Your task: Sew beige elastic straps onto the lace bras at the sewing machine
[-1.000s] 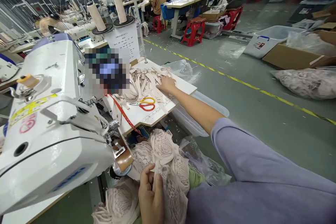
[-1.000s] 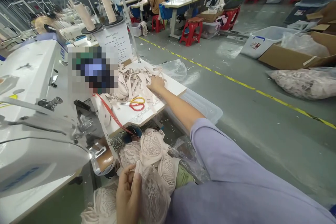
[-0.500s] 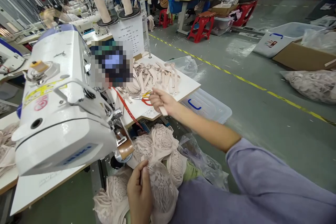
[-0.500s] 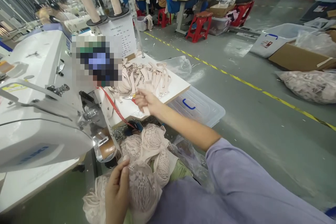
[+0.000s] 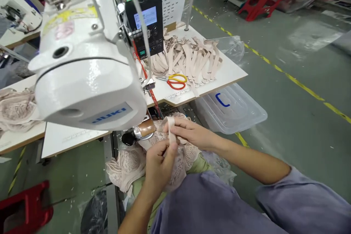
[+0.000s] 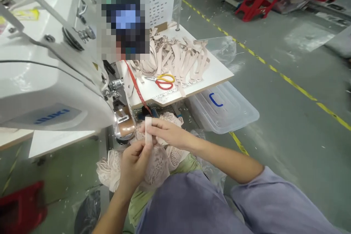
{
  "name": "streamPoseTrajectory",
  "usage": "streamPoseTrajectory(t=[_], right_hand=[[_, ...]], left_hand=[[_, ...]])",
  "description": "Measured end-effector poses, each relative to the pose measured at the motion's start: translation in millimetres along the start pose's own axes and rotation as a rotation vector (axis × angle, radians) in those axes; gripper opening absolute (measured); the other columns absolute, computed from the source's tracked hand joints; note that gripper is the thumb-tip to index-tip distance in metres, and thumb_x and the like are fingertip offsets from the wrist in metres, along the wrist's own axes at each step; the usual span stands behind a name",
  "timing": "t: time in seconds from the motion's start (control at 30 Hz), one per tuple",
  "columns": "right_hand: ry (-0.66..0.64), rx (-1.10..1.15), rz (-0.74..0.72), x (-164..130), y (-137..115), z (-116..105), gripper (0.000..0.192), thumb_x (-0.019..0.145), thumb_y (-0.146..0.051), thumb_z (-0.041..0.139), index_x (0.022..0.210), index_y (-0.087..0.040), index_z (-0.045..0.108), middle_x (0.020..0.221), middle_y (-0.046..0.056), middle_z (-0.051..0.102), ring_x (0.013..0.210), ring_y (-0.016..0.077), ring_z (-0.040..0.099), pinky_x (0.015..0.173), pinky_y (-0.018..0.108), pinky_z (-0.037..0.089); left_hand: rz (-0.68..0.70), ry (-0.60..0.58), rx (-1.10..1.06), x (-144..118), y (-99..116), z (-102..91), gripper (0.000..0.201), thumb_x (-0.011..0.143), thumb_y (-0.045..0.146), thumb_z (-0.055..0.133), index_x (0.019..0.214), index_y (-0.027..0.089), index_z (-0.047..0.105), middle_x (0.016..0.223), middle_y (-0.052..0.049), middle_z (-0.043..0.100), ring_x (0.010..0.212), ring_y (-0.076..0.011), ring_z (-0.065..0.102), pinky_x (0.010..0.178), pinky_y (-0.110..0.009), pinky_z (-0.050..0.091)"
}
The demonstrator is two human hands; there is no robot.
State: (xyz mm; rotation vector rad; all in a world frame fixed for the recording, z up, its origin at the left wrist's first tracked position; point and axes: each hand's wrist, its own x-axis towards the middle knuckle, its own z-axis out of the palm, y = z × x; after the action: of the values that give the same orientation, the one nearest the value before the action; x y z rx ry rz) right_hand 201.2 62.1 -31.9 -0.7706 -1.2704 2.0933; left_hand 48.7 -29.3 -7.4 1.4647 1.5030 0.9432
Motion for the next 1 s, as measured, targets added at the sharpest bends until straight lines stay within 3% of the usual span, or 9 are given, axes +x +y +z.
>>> streamPoseTrajectory(t=[0.13,0.2,0.3,0.47,0.63,0.8,0.87,0.93,1.0], right_hand=[[0.259,-0.203,-0.149,19,-13,-13,0.032,0.087,-0.048,0.068,0.092,-0.017,0.071,0.065,-0.002,0.058,0.056,0.0091,0.050,0.054,0.022,0.041],[0.218,-0.212,-0.133,34,-15,-16,0.031,0.085,-0.048,0.070,0.087,-0.017,0.070,0.058,-0.004,0.056,0.052,0.0091,0.051,0.051,0.022,0.041],[0.052,-0.226,-0.086,52,-16,-16,0.027,0.086,-0.043,0.068,0.084,-0.017,0.066,0.065,-0.001,0.063,0.059,0.0103,0.059,0.057,0.022,0.047],[0.052,-0.401,-0.140,65,-19,-8,0.016,0.088,-0.034,0.064,0.084,-0.018,0.063,0.068,-0.002,0.064,0.063,0.0113,0.060,0.061,0.024,0.046],[0.132,-0.694,-0.277,79,-21,-3,0.014,0.087,-0.032,0.062,0.079,-0.020,0.060,0.069,-0.003,0.058,0.064,0.0112,0.053,0.062,0.025,0.040],[0.183,-0.776,-0.484,100,-15,0,0.009,0.084,-0.029,0.063,0.084,-0.020,0.063,0.099,0.002,0.062,0.081,0.0155,0.057,0.075,0.030,0.045],[0.172,-0.761,-0.508,106,-13,1,0.006,0.083,-0.026,0.062,0.085,-0.020,0.063,0.108,0.004,0.061,0.086,0.0172,0.057,0.080,0.033,0.047],[0.141,-0.753,-0.501,110,-13,2,0.002,0.082,-0.022,0.061,0.081,-0.021,0.061,0.105,0.004,0.061,0.088,0.0187,0.057,0.083,0.036,0.048],[0.127,-0.743,-0.477,112,-14,4,0.005,0.081,-0.021,0.060,0.077,-0.021,0.059,0.100,0.004,0.060,0.091,0.0204,0.056,0.086,0.039,0.049]], left_hand=[[0.266,0.225,0.269,7,-9,-17.5,0.026,0.095,0.024,0.055,0.112,0.022,0.074,0.108,-0.007,0.077,0.097,-0.0200,0.072,0.085,-0.029,0.055],[0.310,0.386,0.481,11,-19,-26.6,0.030,0.096,0.021,0.053,0.120,0.022,0.071,0.118,-0.009,0.074,0.106,-0.0200,0.070,0.087,-0.028,0.054],[0.258,0.464,0.672,15,-29,-35.1,0.030,0.097,0.023,0.054,0.121,0.023,0.071,0.119,-0.010,0.070,0.101,-0.0181,0.068,0.077,-0.025,0.053],[0.135,0.400,0.678,13,-31,-46.0,0.032,0.096,0.035,0.054,0.119,0.022,0.073,0.083,-0.006,0.063,0.071,-0.0150,0.061,0.058,-0.022,0.043],[-0.010,0.119,0.487,13,-42,-69.7,0.041,0.095,0.040,0.053,0.133,0.026,0.064,0.067,0.001,0.065,0.045,-0.0106,0.045,0.050,-0.023,0.036],[-0.117,0.027,0.308,11,-46,-74.4,0.052,0.095,0.045,0.053,0.143,0.025,0.054,0.056,0.002,0.060,0.037,-0.0115,0.038,0.042,-0.024,0.030],[-0.190,0.090,0.223,9,-38,-69.2,0.048,0.095,0.045,0.053,0.140,0.027,0.057,0.072,-0.003,0.070,0.046,-0.0141,0.054,0.045,-0.024,0.039],[-0.217,0.161,0.161,6,-28,-63.7,0.039,0.095,0.045,0.054,0.130,0.029,0.064,0.100,-0.007,0.076,0.074,-0.0194,0.070,0.059,-0.025,0.051],[-0.207,0.196,0.124,4,-21,-59.7,0.032,0.095,0.043,0.054,0.119,0.029,0.071,0.117,-0.006,0.073,0.100,-0.0227,0.070,0.075,-0.028,0.056]])
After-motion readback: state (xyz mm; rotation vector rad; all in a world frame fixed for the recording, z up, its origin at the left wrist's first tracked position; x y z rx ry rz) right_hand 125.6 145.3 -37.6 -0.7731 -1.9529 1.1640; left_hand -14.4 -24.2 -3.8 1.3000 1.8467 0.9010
